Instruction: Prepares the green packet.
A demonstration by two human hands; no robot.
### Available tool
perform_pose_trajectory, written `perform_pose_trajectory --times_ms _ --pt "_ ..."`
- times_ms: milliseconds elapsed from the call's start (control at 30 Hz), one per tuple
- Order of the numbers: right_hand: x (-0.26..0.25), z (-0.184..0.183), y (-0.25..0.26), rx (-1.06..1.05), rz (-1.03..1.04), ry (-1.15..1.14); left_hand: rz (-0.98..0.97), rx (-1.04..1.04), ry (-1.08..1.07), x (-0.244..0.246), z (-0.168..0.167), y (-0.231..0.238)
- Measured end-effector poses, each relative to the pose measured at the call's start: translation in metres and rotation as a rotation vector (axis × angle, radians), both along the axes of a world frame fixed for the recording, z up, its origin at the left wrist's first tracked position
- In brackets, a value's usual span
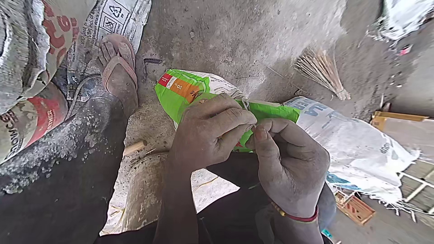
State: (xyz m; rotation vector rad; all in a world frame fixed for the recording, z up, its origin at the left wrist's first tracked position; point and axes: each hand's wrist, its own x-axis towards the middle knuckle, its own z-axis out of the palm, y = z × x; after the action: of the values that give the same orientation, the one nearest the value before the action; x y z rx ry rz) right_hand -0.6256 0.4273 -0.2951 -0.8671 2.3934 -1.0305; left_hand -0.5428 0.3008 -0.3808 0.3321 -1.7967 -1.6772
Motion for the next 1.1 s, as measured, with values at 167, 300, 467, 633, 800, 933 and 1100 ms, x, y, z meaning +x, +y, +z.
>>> perform_pose_trajectory --times_ms 167,300,467,633,800,933,1100 --pt "0.001 -0.001 -0.001 -0.012 -0.007 -0.008 -0.018 -0.024 -0.02 0.0 0.0 0.0" --pt "0.001 0.0 -0.001 0.003 -0.007 0.004 -0.041 -0.054 -0.047 -0.002 0.002 0.001" --pt "0.001 -0.001 -0.001 0.046 -0.016 0.041 -0.017 -0.052 -0.07 -0.006 0.003 0.005" --pt "0.0 -0.004 -0.002 0.073 -0.019 0.099 -0.006 0.032 -0.05 -0.009 0.002 0.009" --pt "0.002 -0.003 -0.004 0.065 -0.015 0.12 0.031 0.203 0.046 -0.012 0.0 0.013" --pt "0.001 -0.007 -0.001 0.072 -0.03 0.113 0.143 0.367 0.121 -0.006 -0.001 0.006" --pt "0.003 -0.004 -0.002 0.034 -0.021 0.12 -0.019 0.116 0.105 0.003 -0.007 -0.003"
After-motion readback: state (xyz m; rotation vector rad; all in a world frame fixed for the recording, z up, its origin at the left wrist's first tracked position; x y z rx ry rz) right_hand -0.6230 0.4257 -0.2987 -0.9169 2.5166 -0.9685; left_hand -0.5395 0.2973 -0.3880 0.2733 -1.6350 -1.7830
